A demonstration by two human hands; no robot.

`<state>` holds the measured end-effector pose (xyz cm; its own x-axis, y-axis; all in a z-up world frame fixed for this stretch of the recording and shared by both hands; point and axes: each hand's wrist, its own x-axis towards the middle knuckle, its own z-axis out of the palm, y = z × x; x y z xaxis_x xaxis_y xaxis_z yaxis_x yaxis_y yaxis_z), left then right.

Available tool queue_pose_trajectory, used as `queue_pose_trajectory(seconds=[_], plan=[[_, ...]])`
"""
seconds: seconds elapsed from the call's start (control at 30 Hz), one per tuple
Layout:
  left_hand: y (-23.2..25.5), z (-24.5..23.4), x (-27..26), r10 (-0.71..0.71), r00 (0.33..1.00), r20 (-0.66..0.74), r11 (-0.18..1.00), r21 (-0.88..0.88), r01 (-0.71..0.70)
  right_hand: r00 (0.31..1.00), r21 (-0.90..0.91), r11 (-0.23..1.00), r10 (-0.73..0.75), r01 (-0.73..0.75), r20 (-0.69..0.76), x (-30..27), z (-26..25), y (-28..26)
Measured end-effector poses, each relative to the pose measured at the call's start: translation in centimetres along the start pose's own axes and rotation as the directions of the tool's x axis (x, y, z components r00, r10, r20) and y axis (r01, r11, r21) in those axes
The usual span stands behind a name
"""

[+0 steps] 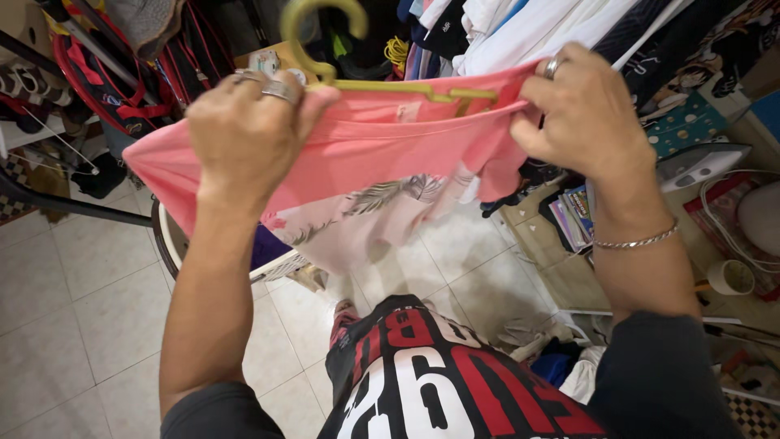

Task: The person takes t-shirts from a laundry basket, places each on a hanger, and hangs them on a clothing rack. The person handles a white t-shirt, a black graphic t-shirt, and a pink t-shirt in sequence.

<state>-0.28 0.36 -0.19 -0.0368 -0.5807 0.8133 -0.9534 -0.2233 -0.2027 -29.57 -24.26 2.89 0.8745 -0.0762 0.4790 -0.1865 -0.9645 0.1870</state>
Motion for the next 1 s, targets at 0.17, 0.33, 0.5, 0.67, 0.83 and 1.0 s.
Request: queue_pose_trajectory(seconds=[0.17, 0.33, 0.5, 0.67, 0.83, 1.0], plan=[[3.6, 2.1, 1.2, -0.057, 0.998, -0.012, 0.997, -0.054, 0.056, 0.991, -0.042, 0.996, -0.087, 0.083, -0.101, 1.6, -0.3, -3.5], [4.9, 2.3, 1.5, -0.208, 0.978, -0.024, 0.950, -0.242, 0.196, 0.967, 0.053, 0.969, -0.234, 0.240, -0.105, -0.7, 0.0, -9.2], [4.5, 1.3, 1.4, -0.167, 0.986, -0.027, 0.950, -0.274, 0.153, 0.940, 0.076, 0.997, 0.005, 0.023, -0.342, -2.2, -3.7, -4.6], [6.1, 1.3, 2.7, -0.125, 0.992, -0.029, 0.938, -0.329, 0.109, 0.989, 0.246, 0.969, 0.018, 0.019, -0.149, -1.5, -1.4, -0.4], [4.7, 0.1, 2.3, -0.081, 0.995, 0.055, 0.889, -0.447, 0.097, 0.976, 0.371, 0.927, 0.123, -0.048, -0.182, -4.2, 1.8, 1.5], [-0.3, -0.6, -0.5, -0.166, 0.980, 0.109, 0.862, -0.467, 0.198, 0.965, 0.398, 0.909, 0.203, -0.123, -0.166, -6.3, 2.4, 2.8]])
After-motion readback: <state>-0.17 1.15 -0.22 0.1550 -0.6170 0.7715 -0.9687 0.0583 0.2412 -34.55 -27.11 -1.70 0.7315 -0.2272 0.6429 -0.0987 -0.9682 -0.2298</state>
